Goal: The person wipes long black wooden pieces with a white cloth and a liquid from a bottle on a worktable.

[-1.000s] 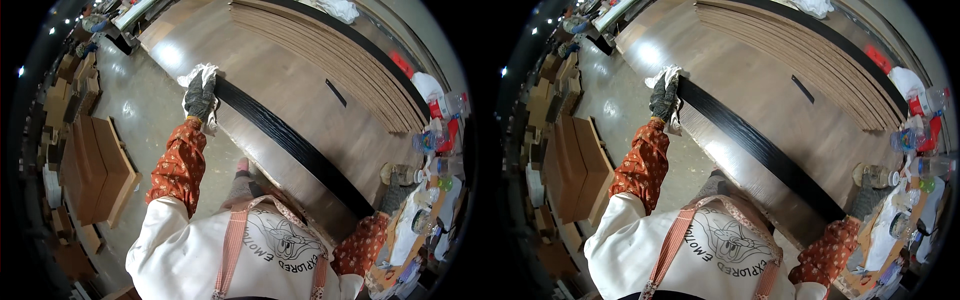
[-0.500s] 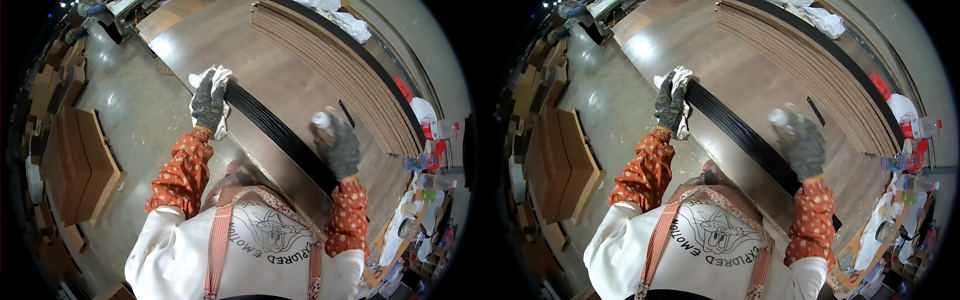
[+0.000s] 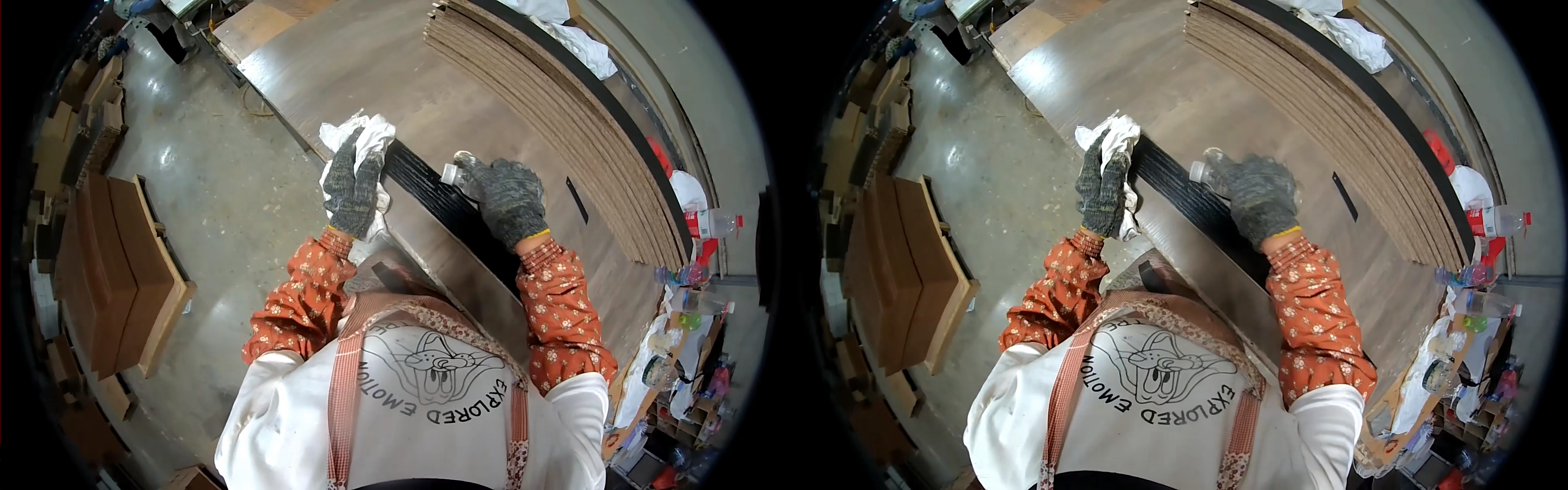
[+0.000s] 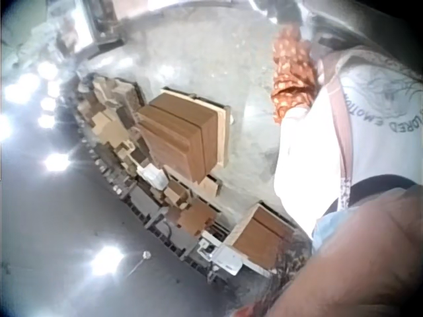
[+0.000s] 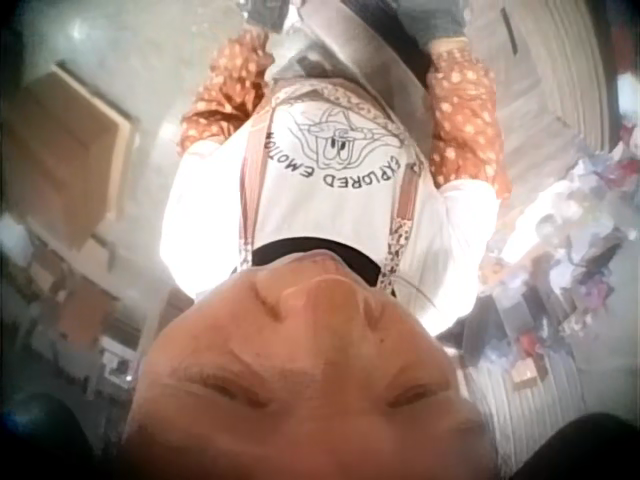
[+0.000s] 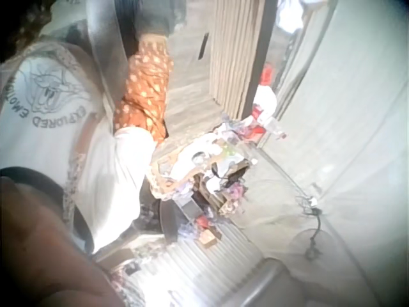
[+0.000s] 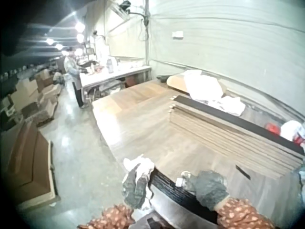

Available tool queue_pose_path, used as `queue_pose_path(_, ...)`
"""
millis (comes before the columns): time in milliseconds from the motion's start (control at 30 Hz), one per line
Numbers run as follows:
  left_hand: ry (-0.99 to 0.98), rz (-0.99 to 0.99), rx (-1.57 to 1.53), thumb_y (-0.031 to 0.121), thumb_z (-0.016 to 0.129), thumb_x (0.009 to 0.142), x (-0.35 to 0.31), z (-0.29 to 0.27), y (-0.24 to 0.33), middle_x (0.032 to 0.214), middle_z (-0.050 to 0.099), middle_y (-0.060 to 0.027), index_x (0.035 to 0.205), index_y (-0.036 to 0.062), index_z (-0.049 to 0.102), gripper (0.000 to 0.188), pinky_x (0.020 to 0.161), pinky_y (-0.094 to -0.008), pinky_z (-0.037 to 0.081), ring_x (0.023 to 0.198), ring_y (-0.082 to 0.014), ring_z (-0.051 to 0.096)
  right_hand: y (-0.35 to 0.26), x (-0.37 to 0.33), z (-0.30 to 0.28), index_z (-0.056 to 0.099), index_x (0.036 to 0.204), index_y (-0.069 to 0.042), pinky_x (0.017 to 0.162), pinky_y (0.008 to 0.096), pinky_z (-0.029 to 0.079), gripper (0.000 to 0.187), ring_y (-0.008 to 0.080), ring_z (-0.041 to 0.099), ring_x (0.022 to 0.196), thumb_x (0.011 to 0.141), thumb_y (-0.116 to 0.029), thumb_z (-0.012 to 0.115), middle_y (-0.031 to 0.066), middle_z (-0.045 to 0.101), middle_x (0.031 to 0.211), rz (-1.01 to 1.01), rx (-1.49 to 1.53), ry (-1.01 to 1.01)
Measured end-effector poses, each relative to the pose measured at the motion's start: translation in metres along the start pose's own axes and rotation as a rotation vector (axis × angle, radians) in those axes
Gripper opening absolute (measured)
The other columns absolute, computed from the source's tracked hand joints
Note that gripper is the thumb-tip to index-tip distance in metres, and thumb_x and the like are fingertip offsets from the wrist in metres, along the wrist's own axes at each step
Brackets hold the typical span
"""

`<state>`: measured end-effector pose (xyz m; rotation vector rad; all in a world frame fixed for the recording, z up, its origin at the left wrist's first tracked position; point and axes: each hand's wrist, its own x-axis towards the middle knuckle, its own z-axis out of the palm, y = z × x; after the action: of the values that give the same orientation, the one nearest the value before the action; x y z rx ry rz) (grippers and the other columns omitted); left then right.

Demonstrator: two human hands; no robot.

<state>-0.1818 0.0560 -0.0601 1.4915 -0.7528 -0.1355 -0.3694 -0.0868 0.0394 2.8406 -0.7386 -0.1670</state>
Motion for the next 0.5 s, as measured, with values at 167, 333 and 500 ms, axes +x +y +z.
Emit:
queue_pose_path(167,-0.001,0.049,0.065,0.017,0.059,0.092,-0.001,-0.001,0.006,0.116,0.063,-0.0172,0.125,0.0021,0.056,0.037,0.093,-0.0348,0.046,0.106,-0.0272,0.061,0.007,-0.002,-0.009,0.049,0.136,-0.024,0.081,0.0430,0.051,0.051,0.0314,0.061,0.094,0.086,-0.024,0.062,0.0128,0.062,0.105,0.181,0.375,-0.050)
queue_pose_path(333,-0.376,0.574,0.328,0.020,0.065,0.083,-0.011,0.013,0.048,0.123,0.061,-0.0086,0.124,0.0123,0.059,0.042,0.097,-0.0426,0.045,0.113,-0.0273,0.057,0.035,-0.014,0.024,0.048,0.131,-0.011,0.087,0.0406,0.050,0.059,0.0309,0.061,0.099,0.078,-0.018,0.073,0.0146,0.060,0.113,0.192,1.005,0.462)
queue_pose_path(500,-0.532,0.614,0.592,0.026,0.066,0.081,-0.021,0.022,0.042,0.126,0.060,-0.0083,0.124,0.0116,0.060,0.046,0.097,-0.0439,0.042,0.115,-0.0311,0.055,0.072,-0.039,0.061,0.045,0.125,0.000,0.095,0.0362,0.048,0.067,0.0244,0.060,0.105,0.071,-0.014,0.081,0.0116,0.059,0.118,0.371,1.267,0.533)
